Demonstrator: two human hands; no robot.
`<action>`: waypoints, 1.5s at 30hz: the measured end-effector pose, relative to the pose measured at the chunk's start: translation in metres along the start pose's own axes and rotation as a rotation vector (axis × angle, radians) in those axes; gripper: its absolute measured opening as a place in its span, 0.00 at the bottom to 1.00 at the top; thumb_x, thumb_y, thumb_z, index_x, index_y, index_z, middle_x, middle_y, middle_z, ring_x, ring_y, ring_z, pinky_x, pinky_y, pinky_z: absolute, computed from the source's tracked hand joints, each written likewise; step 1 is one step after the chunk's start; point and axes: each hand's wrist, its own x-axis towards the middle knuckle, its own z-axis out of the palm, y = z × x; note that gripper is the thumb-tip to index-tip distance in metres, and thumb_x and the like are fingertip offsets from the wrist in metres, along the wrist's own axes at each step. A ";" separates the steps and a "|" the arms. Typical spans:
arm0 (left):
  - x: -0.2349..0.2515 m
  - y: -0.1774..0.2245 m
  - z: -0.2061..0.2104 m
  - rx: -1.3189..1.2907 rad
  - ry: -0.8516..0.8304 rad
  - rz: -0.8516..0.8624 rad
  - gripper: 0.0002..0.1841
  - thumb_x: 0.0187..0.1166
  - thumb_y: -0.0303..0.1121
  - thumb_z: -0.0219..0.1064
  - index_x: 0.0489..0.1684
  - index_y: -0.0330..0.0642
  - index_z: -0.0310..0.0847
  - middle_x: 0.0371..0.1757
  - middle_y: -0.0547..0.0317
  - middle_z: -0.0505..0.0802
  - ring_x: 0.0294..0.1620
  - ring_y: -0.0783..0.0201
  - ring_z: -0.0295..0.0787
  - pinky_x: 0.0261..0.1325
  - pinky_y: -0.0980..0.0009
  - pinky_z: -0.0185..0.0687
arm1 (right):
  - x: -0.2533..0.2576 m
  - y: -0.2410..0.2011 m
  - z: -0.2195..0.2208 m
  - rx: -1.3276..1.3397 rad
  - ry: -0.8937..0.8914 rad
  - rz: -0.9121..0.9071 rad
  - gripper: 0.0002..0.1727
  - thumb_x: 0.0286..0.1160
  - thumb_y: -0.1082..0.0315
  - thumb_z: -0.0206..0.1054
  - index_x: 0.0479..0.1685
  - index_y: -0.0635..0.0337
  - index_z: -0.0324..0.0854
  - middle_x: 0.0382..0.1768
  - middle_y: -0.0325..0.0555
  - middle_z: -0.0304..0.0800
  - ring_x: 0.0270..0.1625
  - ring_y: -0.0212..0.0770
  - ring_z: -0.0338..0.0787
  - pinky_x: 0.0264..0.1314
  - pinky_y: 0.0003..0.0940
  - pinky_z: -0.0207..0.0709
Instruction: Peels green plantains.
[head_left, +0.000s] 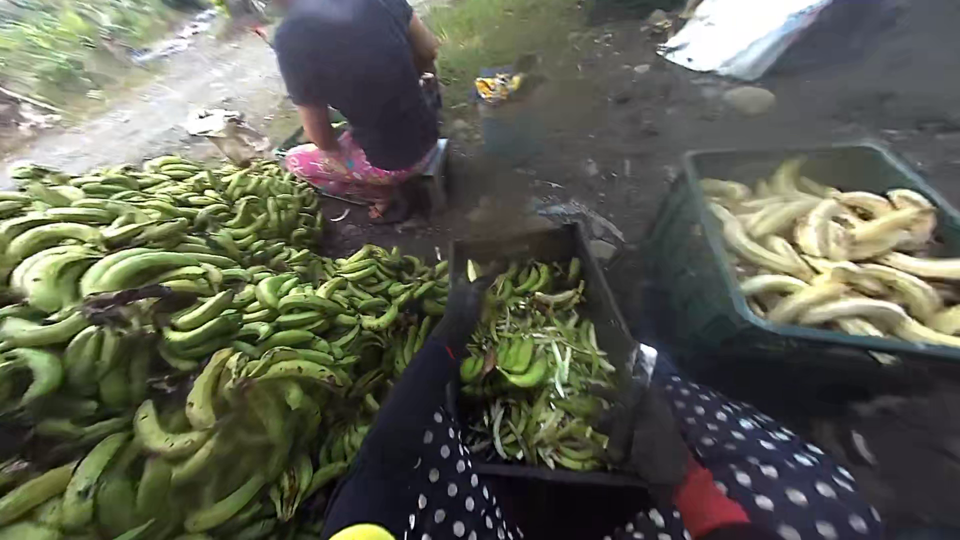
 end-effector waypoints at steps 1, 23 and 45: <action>-0.004 -0.002 -0.001 -0.056 -0.029 -0.005 0.30 0.82 0.58 0.63 0.75 0.48 0.75 0.53 0.49 0.90 0.48 0.57 0.89 0.52 0.55 0.87 | -0.006 -0.002 0.002 -0.050 0.025 -0.026 0.48 0.87 0.32 0.19 0.66 0.59 0.77 0.24 0.49 0.90 0.20 0.47 0.89 0.22 0.48 0.88; -0.086 0.023 0.007 -0.362 0.437 0.100 0.26 0.93 0.50 0.44 0.84 0.47 0.62 0.71 0.48 0.81 0.66 0.55 0.81 0.66 0.51 0.79 | 0.003 -0.051 0.177 -1.308 0.225 -0.252 0.29 0.81 0.46 0.57 0.81 0.39 0.77 0.76 0.65 0.77 0.79 0.72 0.72 0.69 0.72 0.68; -0.077 0.016 0.018 -0.441 0.073 0.176 0.30 0.93 0.55 0.34 0.78 0.45 0.68 0.51 0.53 0.87 0.47 0.63 0.85 0.52 0.59 0.85 | 0.025 -0.076 0.152 -1.211 0.193 -0.203 0.27 0.87 0.53 0.55 0.80 0.52 0.76 0.75 0.64 0.79 0.80 0.67 0.74 0.76 0.71 0.67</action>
